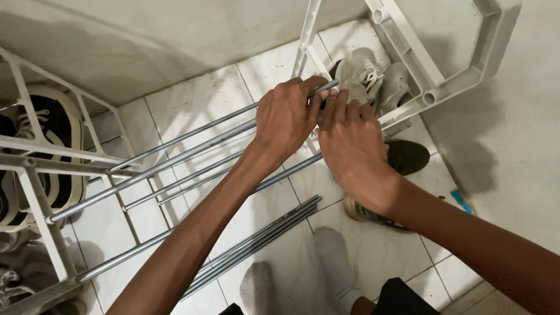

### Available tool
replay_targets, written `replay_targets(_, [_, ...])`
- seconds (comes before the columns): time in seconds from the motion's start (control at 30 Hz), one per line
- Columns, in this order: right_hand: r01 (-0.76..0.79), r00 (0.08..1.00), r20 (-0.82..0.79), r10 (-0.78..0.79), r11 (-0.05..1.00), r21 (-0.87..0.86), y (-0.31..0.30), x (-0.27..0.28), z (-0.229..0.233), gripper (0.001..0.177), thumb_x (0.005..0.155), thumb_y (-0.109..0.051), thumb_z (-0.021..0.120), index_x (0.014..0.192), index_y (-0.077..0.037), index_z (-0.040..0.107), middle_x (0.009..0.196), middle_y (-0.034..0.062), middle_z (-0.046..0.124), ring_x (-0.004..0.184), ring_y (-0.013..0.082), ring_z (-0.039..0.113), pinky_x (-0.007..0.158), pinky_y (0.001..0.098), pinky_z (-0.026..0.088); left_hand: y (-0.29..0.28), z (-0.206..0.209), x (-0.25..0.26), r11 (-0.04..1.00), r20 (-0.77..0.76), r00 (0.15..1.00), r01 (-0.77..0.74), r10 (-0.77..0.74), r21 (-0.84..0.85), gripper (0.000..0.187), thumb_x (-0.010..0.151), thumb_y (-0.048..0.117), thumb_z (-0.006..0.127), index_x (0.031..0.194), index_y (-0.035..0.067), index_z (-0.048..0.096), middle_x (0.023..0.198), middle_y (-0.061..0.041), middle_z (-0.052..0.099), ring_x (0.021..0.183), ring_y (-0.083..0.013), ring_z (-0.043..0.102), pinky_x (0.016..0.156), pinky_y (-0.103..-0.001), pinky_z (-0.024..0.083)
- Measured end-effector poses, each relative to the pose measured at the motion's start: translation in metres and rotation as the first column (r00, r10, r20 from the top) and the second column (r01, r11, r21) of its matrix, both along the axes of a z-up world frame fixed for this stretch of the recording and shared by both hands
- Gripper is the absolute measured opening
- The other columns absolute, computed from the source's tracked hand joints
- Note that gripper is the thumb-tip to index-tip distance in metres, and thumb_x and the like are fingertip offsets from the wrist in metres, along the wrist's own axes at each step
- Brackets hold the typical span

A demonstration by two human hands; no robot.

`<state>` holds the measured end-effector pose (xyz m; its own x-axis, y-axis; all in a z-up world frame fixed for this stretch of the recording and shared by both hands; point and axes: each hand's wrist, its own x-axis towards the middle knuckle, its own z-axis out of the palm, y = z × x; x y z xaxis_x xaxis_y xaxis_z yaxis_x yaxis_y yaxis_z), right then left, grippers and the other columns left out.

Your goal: The person assembles a metal shoe rack by inserting multiple metal rods into the side frames. The person picks up rods from the floor and slides them into the rack slots one by one.

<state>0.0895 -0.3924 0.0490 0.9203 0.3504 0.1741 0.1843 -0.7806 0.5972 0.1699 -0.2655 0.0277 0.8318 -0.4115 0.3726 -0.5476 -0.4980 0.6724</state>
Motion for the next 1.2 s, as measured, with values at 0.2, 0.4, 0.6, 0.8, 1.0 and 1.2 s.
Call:
replay_targets(0.2, [0.086,0.995,-0.049,-0.084,0.995,0.046,0.005,0.0,-0.002,0.054,0.085,-0.015,0.068,0.13,0.014,0.064,0.103,0.0195,0.069,0.081,0.0234,0.065,0.07,0.032,0.051,0.002,-0.001,0.004,0.996,-0.032,0.999,0.043,-0.04,0.083,0.024,0.099,0.02,0.06,0.116,0.013,0.076,0.076,-0.017,0.071,0.066,-0.0354,0.069,0.06,-0.048,0.053])
replay_targets(0.4, [0.07,0.996,-0.059,-0.07,0.998,0.003,0.007,-0.002,0.004,0.062,0.088,-0.029,0.067,0.131,0.014,0.061,0.113,0.0252,0.068,0.084,0.0244,0.064,0.078,0.0346,0.05,0.007,-0.009,0.007,0.992,0.024,0.992,0.127,-0.128,0.018,0.029,0.098,0.013,0.06,0.123,0.01,0.073,0.085,-0.016,0.075,0.072,-0.0373,0.07,0.062,-0.048,0.054])
replay_targets(0.6, [0.154,0.951,-0.246,-0.186,0.978,-0.142,0.009,-0.001,0.009,0.075,0.077,-0.021,0.068,0.141,0.015,0.053,0.119,0.0231,0.066,0.092,0.0239,0.063,0.082,0.034,0.048,0.011,-0.013,0.013,0.979,-0.029,0.979,0.201,-0.202,-0.024,0.034,0.098,0.011,0.06,0.131,0.011,0.069,0.088,-0.012,0.078,0.073,-0.0337,0.072,0.068,-0.045,0.056])
replay_targets(0.8, [0.112,0.99,-0.081,-0.116,0.992,-0.054,0.008,-0.001,0.003,0.064,0.094,-0.036,0.057,0.137,0.011,0.056,0.133,0.0264,0.063,0.1,0.0261,0.066,0.09,0.0374,0.049,0.012,-0.01,0.013,0.981,-0.033,0.982,0.188,-0.187,0.04,0.035,0.098,0.015,0.062,0.131,0.01,0.069,0.079,-0.016,0.072,0.066,-0.0356,0.067,0.065,-0.048,0.052])
replay_targets(1.0, [0.1,0.989,-0.109,-0.105,0.994,-0.049,0.003,-0.002,-0.006,0.06,0.097,-0.032,0.057,0.14,0.011,0.055,0.133,0.0279,0.063,0.095,0.0257,0.068,0.09,0.0366,0.05,0.014,-0.017,0.009,0.989,-0.028,0.992,0.121,-0.119,0.079,0.037,0.094,0.011,0.062,0.131,0.011,0.07,0.081,-0.016,0.072,0.068,-0.0373,0.067,0.061,-0.049,0.051])
replay_targets(1.2, [0.047,0.999,-0.026,-0.044,0.994,0.094,0.003,-0.002,-0.016,0.057,0.094,-0.022,0.06,0.137,0.015,0.056,0.131,0.0327,0.062,0.091,0.0271,0.068,0.07,0.0334,0.057,0.0,-0.02,0.018,0.994,0.006,0.999,-0.035,0.035,-0.101,0.026,0.092,0.024,0.066,0.104,0.007,0.08,0.094,-0.013,0.078,0.082,-0.0333,0.075,0.075,-0.044,0.058])
